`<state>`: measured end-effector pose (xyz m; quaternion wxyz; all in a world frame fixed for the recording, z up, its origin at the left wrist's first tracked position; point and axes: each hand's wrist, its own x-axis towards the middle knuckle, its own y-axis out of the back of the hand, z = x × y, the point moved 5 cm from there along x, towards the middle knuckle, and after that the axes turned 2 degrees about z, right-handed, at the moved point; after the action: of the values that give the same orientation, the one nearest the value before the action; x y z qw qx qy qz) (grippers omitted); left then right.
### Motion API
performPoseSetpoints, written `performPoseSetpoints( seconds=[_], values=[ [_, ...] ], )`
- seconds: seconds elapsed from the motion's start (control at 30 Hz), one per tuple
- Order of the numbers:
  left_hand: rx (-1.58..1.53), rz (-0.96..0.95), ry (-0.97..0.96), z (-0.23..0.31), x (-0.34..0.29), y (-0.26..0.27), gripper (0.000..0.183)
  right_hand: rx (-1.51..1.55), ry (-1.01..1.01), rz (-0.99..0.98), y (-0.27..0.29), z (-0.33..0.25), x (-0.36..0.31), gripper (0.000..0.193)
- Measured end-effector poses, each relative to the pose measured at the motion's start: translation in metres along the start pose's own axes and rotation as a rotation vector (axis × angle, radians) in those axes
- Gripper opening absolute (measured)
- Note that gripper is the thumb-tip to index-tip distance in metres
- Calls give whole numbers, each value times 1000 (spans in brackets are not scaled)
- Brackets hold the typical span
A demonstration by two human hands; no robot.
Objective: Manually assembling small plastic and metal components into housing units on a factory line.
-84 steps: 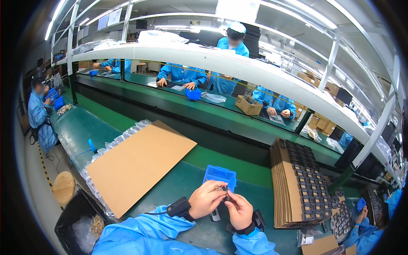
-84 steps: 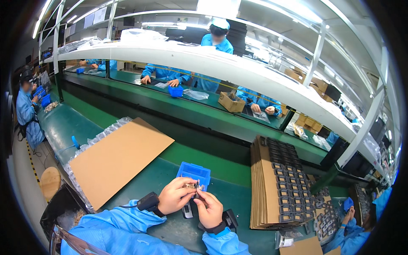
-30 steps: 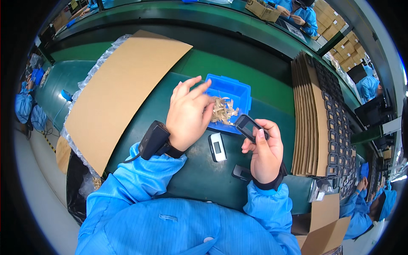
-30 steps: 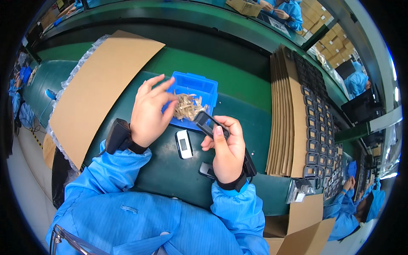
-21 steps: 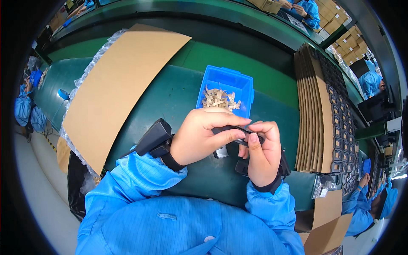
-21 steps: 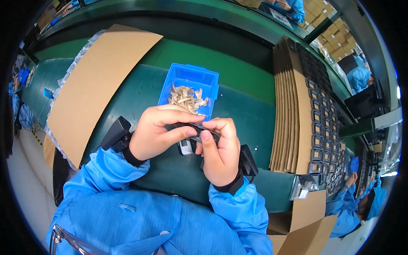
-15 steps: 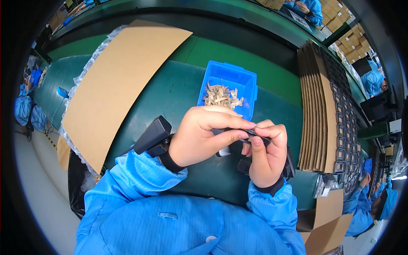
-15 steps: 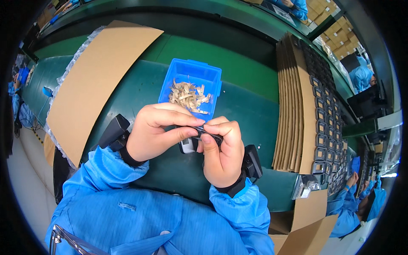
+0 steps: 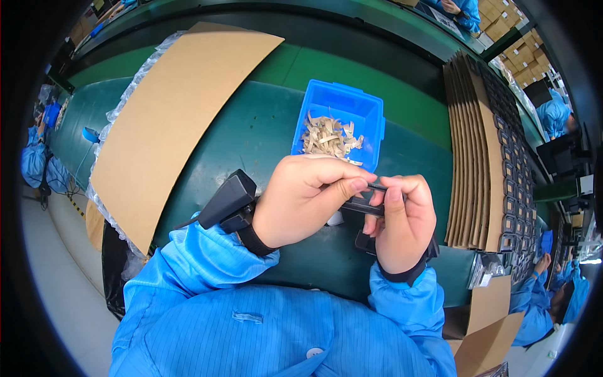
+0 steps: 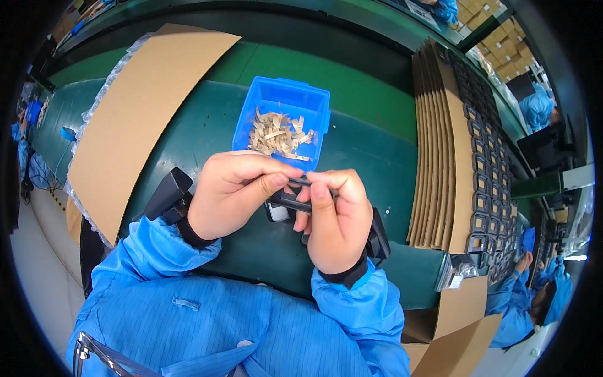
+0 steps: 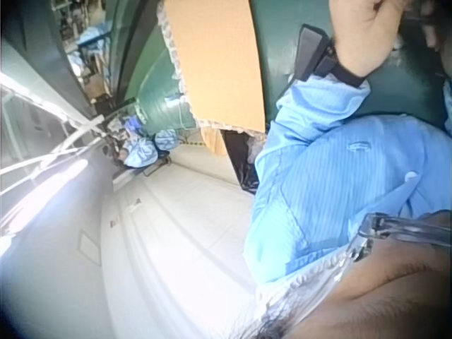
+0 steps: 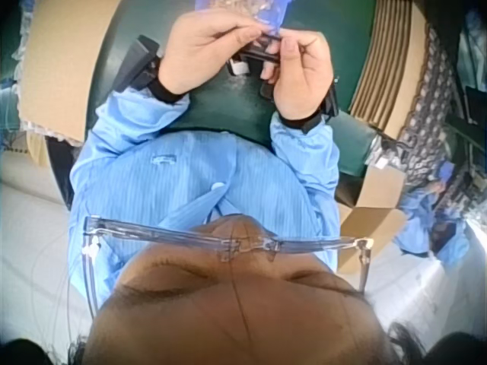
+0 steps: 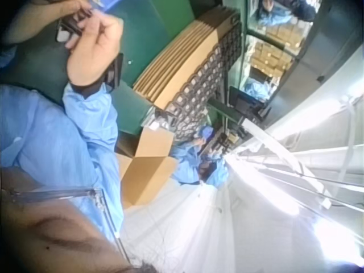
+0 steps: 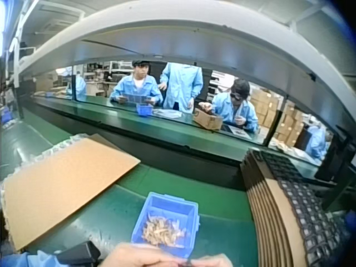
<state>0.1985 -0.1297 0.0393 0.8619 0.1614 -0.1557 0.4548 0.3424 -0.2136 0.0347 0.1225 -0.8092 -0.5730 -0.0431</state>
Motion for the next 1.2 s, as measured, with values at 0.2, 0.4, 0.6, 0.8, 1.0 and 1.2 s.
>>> performPoseSetpoints(
  seconds=[0.2, 0.4, 0.6, 0.8, 1.0, 1.2],
  values=[
    [252, 7, -81, 4, 3, -1, 22, 133, -309, 70, 9, 17, 6, 15],
    [308, -90, -255, 12, 3, -8, 17, 121, -356, 15, 6, 13, -2, 14],
    [340, -121, -239, 17, -2, -9, 8, 48, -279, -163, 5, 17, 2, 15],
    [43, -18, 81, -3, -5, -3, 3, -1028, 673, 22, -6, -74, -29, 42],
    [-77, -270, 185, 7, -20, -29, 6, -1215, 735, -127, 8, -75, -70, 28],
    [-99, -564, 186, 8, -35, -38, 21, -1206, 636, -213, 25, -91, -92, 23]
  ],
)
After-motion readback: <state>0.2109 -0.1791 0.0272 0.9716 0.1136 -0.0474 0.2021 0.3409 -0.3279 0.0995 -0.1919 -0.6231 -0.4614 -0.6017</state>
